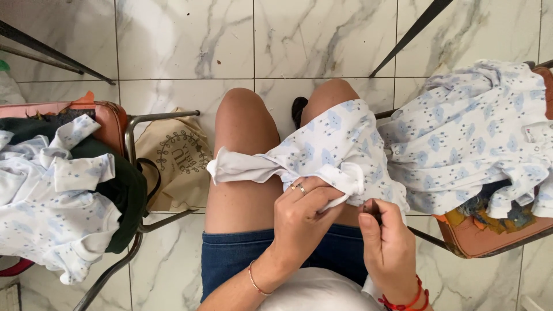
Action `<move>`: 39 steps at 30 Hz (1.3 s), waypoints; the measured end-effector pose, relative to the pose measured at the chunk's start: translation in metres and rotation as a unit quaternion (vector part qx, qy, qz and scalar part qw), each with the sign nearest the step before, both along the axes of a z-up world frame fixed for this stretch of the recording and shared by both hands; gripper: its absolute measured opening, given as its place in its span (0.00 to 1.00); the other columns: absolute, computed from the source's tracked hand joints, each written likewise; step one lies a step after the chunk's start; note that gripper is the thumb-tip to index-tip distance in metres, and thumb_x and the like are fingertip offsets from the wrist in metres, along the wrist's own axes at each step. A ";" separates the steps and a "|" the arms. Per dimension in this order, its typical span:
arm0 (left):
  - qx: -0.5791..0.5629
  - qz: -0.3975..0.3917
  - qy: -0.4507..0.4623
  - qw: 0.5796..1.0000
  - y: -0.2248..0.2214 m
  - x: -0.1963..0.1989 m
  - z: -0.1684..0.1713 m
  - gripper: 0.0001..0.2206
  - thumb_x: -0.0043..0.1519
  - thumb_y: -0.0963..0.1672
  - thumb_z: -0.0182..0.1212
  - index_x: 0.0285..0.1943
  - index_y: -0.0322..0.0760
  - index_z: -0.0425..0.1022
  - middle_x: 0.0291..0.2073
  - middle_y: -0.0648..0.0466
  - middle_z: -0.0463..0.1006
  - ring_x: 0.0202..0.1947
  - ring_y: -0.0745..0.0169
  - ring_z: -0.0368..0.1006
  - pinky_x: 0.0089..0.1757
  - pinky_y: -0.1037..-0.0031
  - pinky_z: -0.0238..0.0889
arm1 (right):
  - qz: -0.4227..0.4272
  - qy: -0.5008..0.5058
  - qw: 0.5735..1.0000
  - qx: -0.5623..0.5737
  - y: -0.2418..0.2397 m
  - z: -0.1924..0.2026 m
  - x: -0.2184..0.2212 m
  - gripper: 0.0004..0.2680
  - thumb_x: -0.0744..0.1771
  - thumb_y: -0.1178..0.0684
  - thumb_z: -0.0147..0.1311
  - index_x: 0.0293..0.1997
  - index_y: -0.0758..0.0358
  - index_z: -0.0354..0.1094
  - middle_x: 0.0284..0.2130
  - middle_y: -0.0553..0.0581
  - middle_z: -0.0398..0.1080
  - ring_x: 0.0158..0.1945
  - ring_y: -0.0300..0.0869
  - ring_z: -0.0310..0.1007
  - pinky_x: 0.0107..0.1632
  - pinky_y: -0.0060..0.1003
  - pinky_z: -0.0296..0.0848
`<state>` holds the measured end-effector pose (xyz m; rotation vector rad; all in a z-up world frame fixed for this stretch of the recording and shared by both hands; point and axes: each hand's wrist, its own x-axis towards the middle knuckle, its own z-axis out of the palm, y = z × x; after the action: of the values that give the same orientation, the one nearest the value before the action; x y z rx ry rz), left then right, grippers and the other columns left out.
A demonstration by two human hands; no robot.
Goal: Trimming loose threads from baby garments using small snips
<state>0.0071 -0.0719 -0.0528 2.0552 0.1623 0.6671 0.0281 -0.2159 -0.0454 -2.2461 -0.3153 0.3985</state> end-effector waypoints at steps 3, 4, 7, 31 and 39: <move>-0.013 0.010 -0.004 1.000 -0.002 -0.001 -0.001 0.06 0.49 0.35 0.60 0.27 0.37 0.70 0.26 0.55 0.71 0.25 0.62 0.66 0.32 0.76 0.60 | -0.008 -0.027 0.999 -0.033 0.004 -0.011 -0.006 0.13 0.64 0.44 0.33 0.39 0.62 0.60 0.19 0.50 0.62 0.22 0.37 0.60 0.28 0.30 0.59; -0.013 0.010 -0.003 1.000 -0.003 -0.001 -0.001 0.06 0.49 0.35 0.60 0.27 0.37 0.70 0.26 0.55 0.71 0.25 0.62 0.66 0.32 0.76 0.60 | -0.008 -0.027 0.999 -0.033 0.004 -0.013 -0.007 0.13 0.64 0.44 0.33 0.39 0.62 0.60 0.19 0.50 0.62 0.22 0.37 0.60 0.28 0.30 0.59; -0.026 0.016 -0.013 0.999 -0.004 0.002 -0.002 0.05 0.49 0.36 0.60 0.26 0.36 0.70 0.25 0.55 0.72 0.25 0.63 0.67 0.32 0.76 0.60 | -0.019 -0.059 0.996 -0.066 0.006 -0.017 -0.007 0.12 0.64 0.45 0.35 0.36 0.61 0.61 0.16 0.49 0.63 0.18 0.37 0.60 0.25 0.31 0.59; 0.024 0.037 -0.013 0.999 -0.002 0.005 0.001 0.08 0.48 0.34 0.59 0.26 0.38 0.69 0.26 0.58 0.71 0.24 0.65 0.65 0.30 0.76 0.59 | -0.010 -0.084 0.993 -0.078 0.011 -0.021 -0.001 0.10 0.64 0.47 0.35 0.35 0.61 0.60 0.13 0.49 0.58 0.16 0.38 0.56 0.22 0.32 0.56; -0.013 0.035 0.056 0.998 -0.003 0.003 -0.002 0.04 0.49 0.39 0.61 0.27 0.40 0.71 0.27 0.59 0.71 0.25 0.62 0.65 0.30 0.77 0.60 | -0.070 -0.078 0.994 -0.031 0.009 -0.018 -0.002 0.10 0.66 0.49 0.35 0.33 0.62 0.62 0.18 0.47 0.62 0.18 0.33 0.58 0.25 0.28 0.59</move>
<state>0.0099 -0.0753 -0.0546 2.0705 0.3069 0.5895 0.0261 -0.2070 -0.0630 -2.3483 -0.2278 0.1617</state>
